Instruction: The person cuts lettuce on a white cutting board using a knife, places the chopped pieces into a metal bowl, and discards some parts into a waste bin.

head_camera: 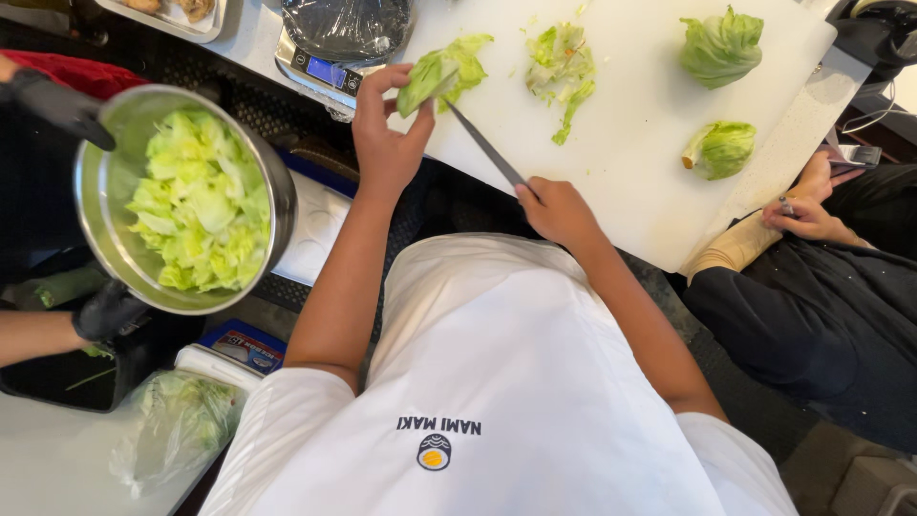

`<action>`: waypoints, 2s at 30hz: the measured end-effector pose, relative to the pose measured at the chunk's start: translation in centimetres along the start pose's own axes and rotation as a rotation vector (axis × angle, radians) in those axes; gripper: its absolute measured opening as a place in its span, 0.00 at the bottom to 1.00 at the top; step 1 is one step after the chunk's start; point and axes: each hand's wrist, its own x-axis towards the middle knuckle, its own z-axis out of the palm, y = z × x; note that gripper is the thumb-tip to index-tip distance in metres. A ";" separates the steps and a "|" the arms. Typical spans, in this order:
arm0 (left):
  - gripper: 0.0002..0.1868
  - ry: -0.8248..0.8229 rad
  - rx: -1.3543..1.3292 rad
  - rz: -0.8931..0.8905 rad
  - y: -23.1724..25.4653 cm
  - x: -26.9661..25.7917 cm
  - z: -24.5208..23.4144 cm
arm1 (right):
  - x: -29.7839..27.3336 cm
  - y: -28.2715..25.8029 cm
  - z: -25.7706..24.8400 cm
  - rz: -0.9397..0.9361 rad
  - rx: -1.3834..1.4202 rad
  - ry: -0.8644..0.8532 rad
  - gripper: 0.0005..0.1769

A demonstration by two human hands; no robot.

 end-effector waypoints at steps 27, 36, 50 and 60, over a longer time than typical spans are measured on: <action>0.53 -0.762 0.382 0.365 -2.1 3.5 1.0 | -3.7 -1.0 -4.2 -0.145 -0.685 0.202 0.18; 0.37 -0.839 0.383 0.392 -4.6 4.1 3.7 | 0.9 -0.6 -1.4 -0.004 -0.703 0.022 0.08; 0.42 -0.745 0.393 0.453 -4.4 3.0 3.1 | -4.1 0.2 -5.8 0.199 -0.692 -0.023 0.14; 0.27 -0.587 0.182 0.348 -4.3 1.5 6.0 | -5.4 6.9 -3.2 0.320 -0.298 0.220 0.20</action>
